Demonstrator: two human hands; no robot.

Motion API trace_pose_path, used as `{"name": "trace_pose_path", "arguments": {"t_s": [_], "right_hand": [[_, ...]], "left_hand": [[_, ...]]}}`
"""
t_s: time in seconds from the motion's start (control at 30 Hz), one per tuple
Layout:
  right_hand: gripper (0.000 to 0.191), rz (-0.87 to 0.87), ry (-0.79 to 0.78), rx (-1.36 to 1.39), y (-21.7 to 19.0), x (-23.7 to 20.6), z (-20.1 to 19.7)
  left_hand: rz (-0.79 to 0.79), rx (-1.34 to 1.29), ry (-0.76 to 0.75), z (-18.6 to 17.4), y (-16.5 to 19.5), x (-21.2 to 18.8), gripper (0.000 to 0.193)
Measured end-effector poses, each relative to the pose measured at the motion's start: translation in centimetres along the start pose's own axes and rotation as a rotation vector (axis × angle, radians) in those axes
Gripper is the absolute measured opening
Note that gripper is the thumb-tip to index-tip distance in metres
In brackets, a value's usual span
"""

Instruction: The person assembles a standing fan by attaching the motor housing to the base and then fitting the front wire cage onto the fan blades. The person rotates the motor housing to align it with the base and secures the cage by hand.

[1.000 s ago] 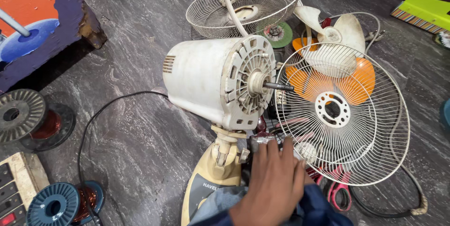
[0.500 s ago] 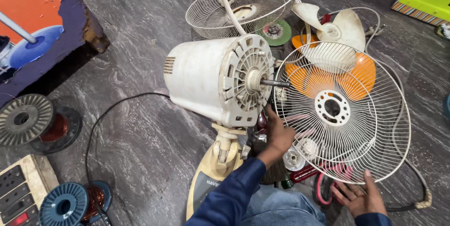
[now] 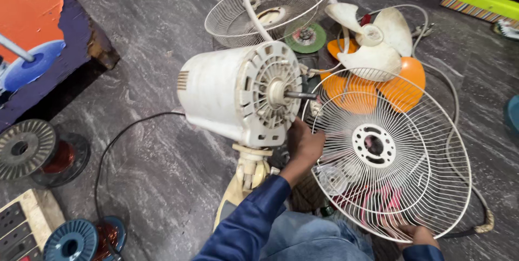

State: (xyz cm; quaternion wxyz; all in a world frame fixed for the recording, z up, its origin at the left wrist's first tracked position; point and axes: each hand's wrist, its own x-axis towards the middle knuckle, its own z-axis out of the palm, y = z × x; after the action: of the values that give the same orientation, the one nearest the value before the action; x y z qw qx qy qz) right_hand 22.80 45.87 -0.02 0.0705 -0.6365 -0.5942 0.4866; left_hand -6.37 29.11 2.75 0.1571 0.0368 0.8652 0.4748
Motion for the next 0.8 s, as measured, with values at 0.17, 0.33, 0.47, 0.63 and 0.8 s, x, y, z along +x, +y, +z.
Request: {"name": "trace_pose_path", "arguments": {"t_s": [0.17, 0.33, 0.47, 0.63, 0.8], "right_hand": [[0.035, -0.164, 0.036, -0.271, 1.3, 0.2, -2.4], [0.048, -0.359, 0.017, -0.679, 2.8, 0.3, -2.1], [0.046, 0.053, 0.09, 0.184, 2.4, -1.2, 2.1], [0.047, 0.382, 0.397, 0.962, -0.2, -3.1, 5.5], [0.051, -0.225, 0.272, 0.006, 0.7, -3.1, 5.2]], "left_hand": [[-0.401, -0.187, -0.052, 2.6, -0.1, 2.1, 0.043], [0.198, -0.168, 0.21, -1.4, 3.1, -2.0, 0.052], [0.055, -0.248, -0.039, -5.0, 9.0, -5.8, 0.062], [0.364, -0.369, 0.222, -5.7, 11.3, -10.3, 0.066], [0.067, -0.454, 0.186, -5.9, 10.1, -11.8, 0.064]]}}
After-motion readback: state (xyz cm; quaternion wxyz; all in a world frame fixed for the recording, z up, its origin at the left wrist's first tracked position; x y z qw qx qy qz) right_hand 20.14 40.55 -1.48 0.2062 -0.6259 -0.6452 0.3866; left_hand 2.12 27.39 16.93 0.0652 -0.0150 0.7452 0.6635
